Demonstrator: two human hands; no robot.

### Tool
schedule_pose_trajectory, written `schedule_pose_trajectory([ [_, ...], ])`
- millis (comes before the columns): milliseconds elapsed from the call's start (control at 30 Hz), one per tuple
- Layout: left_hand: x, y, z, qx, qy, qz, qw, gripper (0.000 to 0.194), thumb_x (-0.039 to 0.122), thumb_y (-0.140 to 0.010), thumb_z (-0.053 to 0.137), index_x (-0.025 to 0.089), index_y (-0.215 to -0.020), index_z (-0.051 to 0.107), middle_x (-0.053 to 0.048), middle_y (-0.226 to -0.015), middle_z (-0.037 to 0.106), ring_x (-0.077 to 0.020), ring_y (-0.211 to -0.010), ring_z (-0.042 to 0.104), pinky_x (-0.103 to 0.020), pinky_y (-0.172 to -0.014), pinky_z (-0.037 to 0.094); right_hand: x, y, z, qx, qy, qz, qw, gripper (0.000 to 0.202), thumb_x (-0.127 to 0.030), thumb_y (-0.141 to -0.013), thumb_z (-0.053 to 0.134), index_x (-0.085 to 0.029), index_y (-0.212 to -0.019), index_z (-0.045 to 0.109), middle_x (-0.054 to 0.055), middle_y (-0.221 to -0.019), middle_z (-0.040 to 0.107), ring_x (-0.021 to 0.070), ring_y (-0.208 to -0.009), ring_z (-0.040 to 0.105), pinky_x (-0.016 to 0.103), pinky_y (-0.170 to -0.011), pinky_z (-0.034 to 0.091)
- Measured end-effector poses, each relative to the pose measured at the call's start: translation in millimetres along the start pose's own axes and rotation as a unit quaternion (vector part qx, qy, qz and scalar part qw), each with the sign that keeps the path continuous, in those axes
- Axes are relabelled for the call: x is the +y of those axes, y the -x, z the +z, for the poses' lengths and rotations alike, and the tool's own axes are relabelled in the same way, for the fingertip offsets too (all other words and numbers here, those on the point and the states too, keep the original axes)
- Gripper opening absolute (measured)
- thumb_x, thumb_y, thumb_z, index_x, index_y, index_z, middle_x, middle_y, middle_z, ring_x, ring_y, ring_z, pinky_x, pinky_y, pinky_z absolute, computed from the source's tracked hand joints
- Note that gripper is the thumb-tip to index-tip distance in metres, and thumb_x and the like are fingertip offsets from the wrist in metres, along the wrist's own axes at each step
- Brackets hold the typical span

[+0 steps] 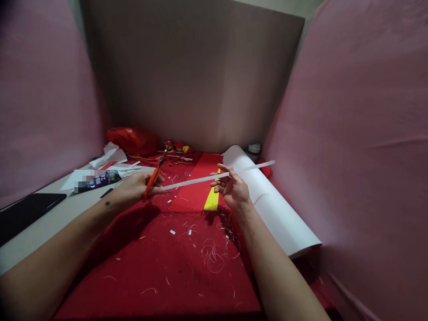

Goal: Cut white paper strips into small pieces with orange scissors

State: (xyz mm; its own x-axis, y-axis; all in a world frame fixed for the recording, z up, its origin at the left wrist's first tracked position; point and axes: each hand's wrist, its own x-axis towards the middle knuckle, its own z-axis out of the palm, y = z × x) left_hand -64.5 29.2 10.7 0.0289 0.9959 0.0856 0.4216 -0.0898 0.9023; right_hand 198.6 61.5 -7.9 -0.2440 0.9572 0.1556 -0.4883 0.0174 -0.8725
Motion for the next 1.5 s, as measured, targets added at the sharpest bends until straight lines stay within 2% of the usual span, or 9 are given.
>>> schedule_pose_trajectory([
  [167, -11, -9, -9.9, 0.01, 0.031, -0.004, 0.999, 0.032, 0.021, -0.048, 0.073, 0.018, -0.071, 0.051, 0.006, -0.052, 0.051, -0.0077, -0.04, 0.044, -0.02, -0.039, 0.033, 2, -1, 1, 0.013, -0.019, 0.001, 1.0, 0.035, -0.047, -0.08, 0.045, -0.021, -0.099, 0.059, 0.0, -0.057, 0.061, 0.0144, -0.059, 0.061, 0.023, -0.049, 0.044],
  [333, -10, -10, -13.8, 0.049, 0.04, 0.0, 0.998, 0.03, 0.028, -0.051, 0.073, 0.018, -0.071, 0.054, 0.005, -0.051, 0.053, -0.008, -0.04, 0.043, -0.02, -0.038, 0.031, 6, -2, 1, -0.005, -0.016, -0.003, 1.0, 0.034, -0.043, -0.082, 0.043, -0.02, -0.102, 0.058, 0.001, -0.062, 0.063, 0.0148, -0.06, 0.062, 0.023, -0.049, 0.044],
  [467, -9, -10, -13.5, 0.08, 0.031, -0.006, 0.996, 0.028, 0.026, -0.048, 0.074, 0.018, -0.067, 0.056, 0.005, -0.05, 0.051, -0.0073, -0.04, 0.041, -0.02, -0.038, 0.032, 7, -4, -1, -0.014, -0.036, -0.009, 0.999, 0.033, -0.039, -0.084, 0.041, -0.018, -0.104, 0.057, 0.002, -0.063, 0.064, 0.0151, -0.058, 0.062, 0.024, -0.048, 0.045],
  [733, -17, -17, -16.1, 0.112, 0.068, -0.014, 0.991, 0.039, 0.025, -0.04, 0.076, 0.016, -0.073, 0.057, 0.006, -0.047, 0.051, -0.007, -0.038, 0.041, -0.019, -0.037, 0.03, 7, -5, -5, -0.008, -0.05, 0.004, 0.999, 0.031, -0.032, -0.087, 0.034, -0.017, -0.102, 0.057, 0.004, -0.061, 0.064, 0.0157, -0.056, 0.062, 0.024, -0.047, 0.044],
  [967, -19, -13, -17.6, 0.142, 0.141, 0.043, 0.979, 0.035, 0.024, -0.048, 0.074, 0.013, -0.076, 0.056, 0.004, -0.054, 0.053, -0.0061, -0.039, 0.044, -0.019, -0.038, 0.033, 6, -2, -3, -0.001, -0.047, 0.007, 0.999, 0.029, -0.029, -0.087, 0.035, -0.018, -0.102, 0.057, 0.005, -0.069, 0.068, 0.0152, -0.057, 0.062, 0.024, -0.049, 0.044],
  [1200, -5, -2, -10.2, 0.194, 0.192, 0.093, 0.958, 0.029, 0.019, -0.055, 0.069, 0.011, -0.08, 0.058, 0.003, -0.059, 0.054, -0.0059, -0.044, 0.047, -0.018, -0.042, 0.036, 8, -1, -6, 0.001, -0.053, 0.017, 0.998, 0.028, -0.031, -0.085, 0.039, -0.018, -0.101, 0.058, 0.007, -0.075, 0.069, 0.0152, -0.057, 0.062, 0.026, -0.051, 0.045],
  [1367, -5, -3, -11.9, 0.208, 0.192, 0.103, 0.954, 0.027, 0.018, -0.055, 0.067, 0.012, -0.079, 0.059, 0.004, -0.055, 0.053, -0.0057, -0.043, 0.045, -0.018, -0.041, 0.035, 5, -5, -8, 0.064, -0.08, -0.023, 0.994, 0.023, -0.023, -0.086, 0.04, -0.015, -0.094, 0.059, 0.004, -0.059, 0.064, 0.014, -0.053, 0.062, 0.022, -0.046, 0.047],
  [1500, -15, -11, -19.9, 0.286, 0.168, 0.086, 0.94, 0.029, 0.018, -0.05, 0.07, 0.013, -0.075, 0.057, 0.005, -0.056, 0.054, -0.0071, -0.043, 0.048, -0.02, -0.044, 0.038, -1, -11, -13, 0.141, -0.114, -0.067, 0.981, 0.022, -0.016, -0.087, 0.036, -0.012, -0.086, 0.058, 0.005, -0.059, 0.064, 0.0109, -0.049, 0.061, 0.019, -0.045, 0.048],
])
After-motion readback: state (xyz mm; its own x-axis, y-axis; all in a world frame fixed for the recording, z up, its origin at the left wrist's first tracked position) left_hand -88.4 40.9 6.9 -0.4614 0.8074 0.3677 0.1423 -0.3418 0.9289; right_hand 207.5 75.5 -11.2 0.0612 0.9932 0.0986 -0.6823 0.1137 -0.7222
